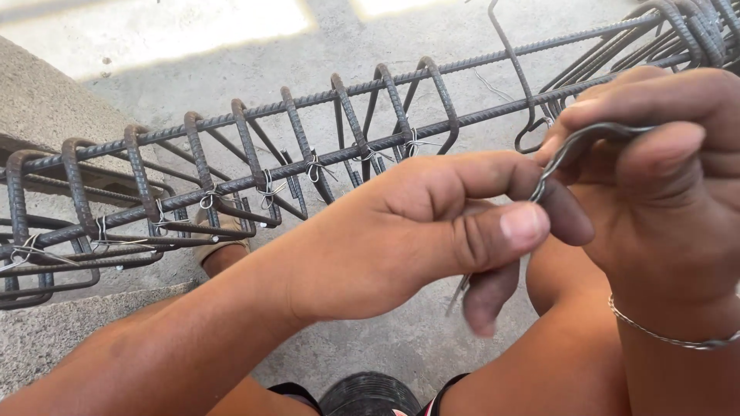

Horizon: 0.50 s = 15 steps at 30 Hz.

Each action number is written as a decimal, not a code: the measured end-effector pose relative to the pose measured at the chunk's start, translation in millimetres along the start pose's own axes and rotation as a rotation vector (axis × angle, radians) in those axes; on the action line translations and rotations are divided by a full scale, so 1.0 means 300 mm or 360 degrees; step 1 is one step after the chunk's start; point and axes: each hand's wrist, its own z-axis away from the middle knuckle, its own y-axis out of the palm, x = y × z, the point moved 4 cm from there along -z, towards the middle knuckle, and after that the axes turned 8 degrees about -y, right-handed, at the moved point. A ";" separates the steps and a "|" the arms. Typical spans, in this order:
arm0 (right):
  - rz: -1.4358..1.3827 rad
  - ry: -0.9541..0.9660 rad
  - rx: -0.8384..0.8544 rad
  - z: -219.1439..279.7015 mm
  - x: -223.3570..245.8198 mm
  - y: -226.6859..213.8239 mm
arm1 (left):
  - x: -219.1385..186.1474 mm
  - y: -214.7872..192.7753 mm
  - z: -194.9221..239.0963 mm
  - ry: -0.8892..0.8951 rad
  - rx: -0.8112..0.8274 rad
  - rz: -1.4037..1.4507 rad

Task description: Tying rebar intersections with wire ties using a manual twisting tool

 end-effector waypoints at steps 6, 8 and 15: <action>0.0395 -0.0096 0.0130 -0.008 0.045 0.040 | 0.034 0.007 -0.008 -0.0070 -0.0069 0.0394; 0.0443 0.0015 0.0145 -0.015 0.052 0.028 | 0.028 -0.008 -0.009 -0.0054 -0.0076 0.0352; 0.1166 -0.0174 0.0489 -0.075 0.105 0.109 | 0.001 -0.060 -0.002 -0.0149 -0.0475 -0.0333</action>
